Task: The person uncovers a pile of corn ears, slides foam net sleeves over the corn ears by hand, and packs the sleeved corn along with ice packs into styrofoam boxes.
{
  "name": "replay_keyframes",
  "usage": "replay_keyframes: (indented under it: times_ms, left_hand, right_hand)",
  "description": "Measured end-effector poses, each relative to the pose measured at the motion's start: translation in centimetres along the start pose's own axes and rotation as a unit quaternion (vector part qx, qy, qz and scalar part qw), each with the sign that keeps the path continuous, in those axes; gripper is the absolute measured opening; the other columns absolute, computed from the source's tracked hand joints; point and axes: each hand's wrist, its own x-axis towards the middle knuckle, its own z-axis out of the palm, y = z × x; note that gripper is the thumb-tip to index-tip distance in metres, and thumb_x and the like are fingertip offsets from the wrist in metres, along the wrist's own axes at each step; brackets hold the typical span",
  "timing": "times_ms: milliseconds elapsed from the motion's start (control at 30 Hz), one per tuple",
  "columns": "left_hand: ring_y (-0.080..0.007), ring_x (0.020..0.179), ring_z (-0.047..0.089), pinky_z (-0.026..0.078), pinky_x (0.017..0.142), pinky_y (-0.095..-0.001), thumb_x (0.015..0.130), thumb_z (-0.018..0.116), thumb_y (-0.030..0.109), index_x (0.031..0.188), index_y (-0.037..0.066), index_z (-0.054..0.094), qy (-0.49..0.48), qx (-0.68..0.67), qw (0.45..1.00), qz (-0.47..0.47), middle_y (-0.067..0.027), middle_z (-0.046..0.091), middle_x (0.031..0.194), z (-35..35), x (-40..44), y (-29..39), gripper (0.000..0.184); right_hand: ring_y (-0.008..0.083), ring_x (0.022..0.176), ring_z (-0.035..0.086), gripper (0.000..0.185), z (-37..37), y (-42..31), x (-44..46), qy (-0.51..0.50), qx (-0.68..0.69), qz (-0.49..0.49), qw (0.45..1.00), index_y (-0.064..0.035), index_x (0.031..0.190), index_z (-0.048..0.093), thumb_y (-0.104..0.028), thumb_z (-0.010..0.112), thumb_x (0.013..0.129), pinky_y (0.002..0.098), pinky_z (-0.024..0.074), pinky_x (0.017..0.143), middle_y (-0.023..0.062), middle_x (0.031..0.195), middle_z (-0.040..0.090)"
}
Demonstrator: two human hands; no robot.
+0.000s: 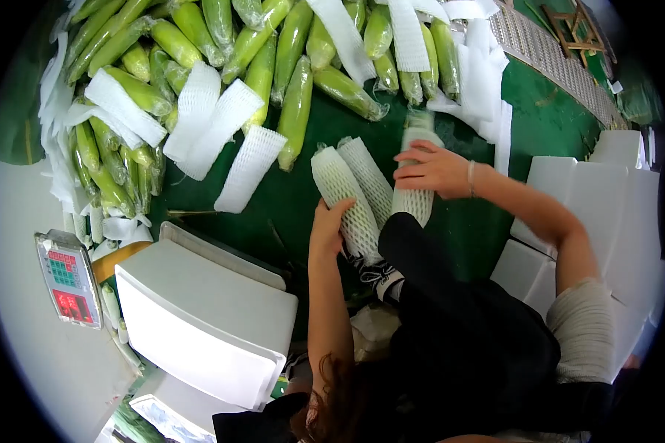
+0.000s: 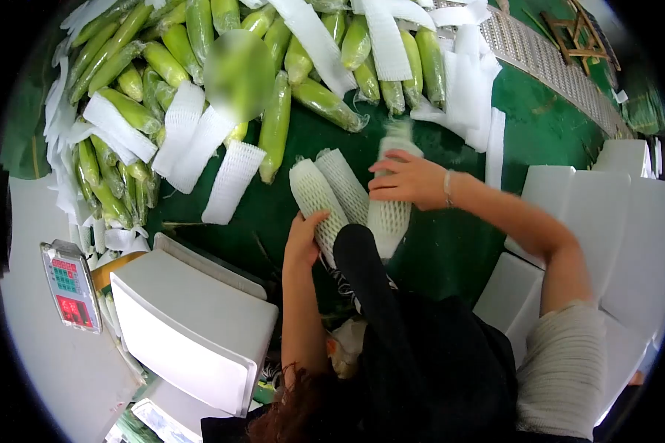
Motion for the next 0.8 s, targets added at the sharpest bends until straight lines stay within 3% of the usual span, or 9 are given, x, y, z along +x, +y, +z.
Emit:
replay_keyframes:
  times_ms: [67,133,200,267,333,400,533,667,800]
  left_hand:
    - [-0.0279,0.099,0.056,0.047,0.083,-0.0378,0.076,0.065,0.008,0.126,-0.004,0.038,-0.028,-0.006,1.000,-0.006,-0.0172,0.054,0.114,-0.2,0.7,-0.3,0.058]
    - [-0.0276,0.100,0.056,0.047,0.084,-0.0379,0.077,0.064,0.007,0.127,-0.004,0.037,-0.025,-0.002,1.000,-0.012,-0.0173,0.053,0.116,0.3,0.7,0.1,0.059]
    - [-0.0277,0.101,0.055,0.047,0.085,-0.0381,0.077,0.064,0.007,0.128,-0.003,0.036,-0.020,-0.009,0.999,-0.025,-0.0172,0.052,0.117,0.1,0.6,0.1,0.059]
    - [-0.0278,0.102,0.055,0.047,0.085,-0.0383,0.078,0.064,0.007,0.129,-0.003,0.036,-0.015,-0.031,0.999,-0.026,-0.0170,0.052,0.118,0.0,1.0,0.2,0.059]
    - [-0.0281,0.103,0.055,0.048,0.085,-0.0389,0.078,0.064,0.007,0.129,-0.003,0.036,-0.071,-0.039,0.997,-0.013,-0.0165,0.052,0.118,-0.4,1.4,-0.3,0.059]
    - [-0.0304,0.103,0.055,0.047,0.087,-0.0407,0.075,0.066,0.007,0.128,-0.002,0.039,-0.062,-0.044,0.997,-0.001,-0.0165,0.053,0.116,0.3,1.7,-0.6,0.060]
    - [-0.0291,0.099,0.057,0.047,0.086,-0.0397,0.071,0.067,0.011,0.122,-0.002,0.045,-0.066,-0.120,0.990,0.038,-0.0147,0.057,0.110,1.5,-0.7,0.2,0.057]
    - [-0.0218,0.092,0.059,0.046,0.083,-0.0320,0.069,0.071,0.012,0.120,-0.001,0.048,-0.049,-0.085,0.946,0.308,-0.0110,0.060,0.106,2.1,-12.3,5.8,0.058]
    - [-0.0289,0.097,0.059,0.049,0.083,-0.0425,0.070,0.065,0.015,0.124,-0.004,0.043,0.195,-0.160,0.876,0.411,-0.0181,0.058,0.107,-3.5,-26.2,8.1,0.061]
  right_hand:
    - [0.0268,0.123,0.040,0.049,2.2,2.3,1.1,0.002,-0.114,-0.198,0.973,-0.0157,0.115,0.050,-0.003,0.061,0.069,0.0497,0.0264,0.103,0.0046,0.119,0.051]
    - [0.0275,0.125,0.038,0.042,2.7,3.0,0.9,-0.004,-0.095,-0.222,0.970,-0.0155,0.114,0.050,-0.002,0.054,0.074,0.0513,0.0260,0.104,0.0036,0.120,0.051]
    - [0.0296,0.124,0.038,0.045,1.8,1.6,0.3,0.051,-0.123,-0.015,0.991,-0.0134,0.113,0.052,-0.001,0.054,0.069,0.0470,0.0277,0.104,0.0074,0.121,0.049]
    - [0.0330,0.107,0.049,0.052,2.5,0.2,-0.3,0.331,0.055,0.274,0.901,-0.0006,0.117,0.046,-0.006,0.063,0.067,0.0360,0.0371,0.096,0.0161,0.114,0.051]
    - [0.0315,0.099,0.052,0.064,9.9,2.0,-2.0,0.177,0.420,0.470,0.756,0.0044,0.117,0.043,-0.024,0.072,0.067,0.0380,0.0407,0.089,0.0195,0.106,0.052]
    - [0.0269,0.095,0.054,0.069,12.4,-1.6,-0.4,0.270,0.301,0.396,0.825,0.0060,0.117,0.041,-0.029,0.075,0.067,0.0352,0.0427,0.086,0.0159,0.100,0.055]
    - [0.0216,0.102,0.052,0.067,9.0,-4.5,1.1,0.314,0.545,0.422,0.653,0.0025,0.122,0.039,-0.020,0.072,0.069,0.0346,0.0430,0.088,0.0129,0.111,0.054]
    - [0.0217,0.105,0.052,0.069,-2.6,-10.4,3.9,0.371,0.491,0.228,0.755,0.0007,0.127,0.035,-0.014,0.069,0.070,0.0351,0.0422,0.091,0.0126,0.118,0.051]
    - [0.0281,0.103,0.054,0.070,-11.7,-19.8,12.4,0.278,0.377,0.015,0.883,0.0031,0.128,0.033,-0.022,0.067,0.073,0.0369,0.0439,0.089,0.0187,0.114,0.050]
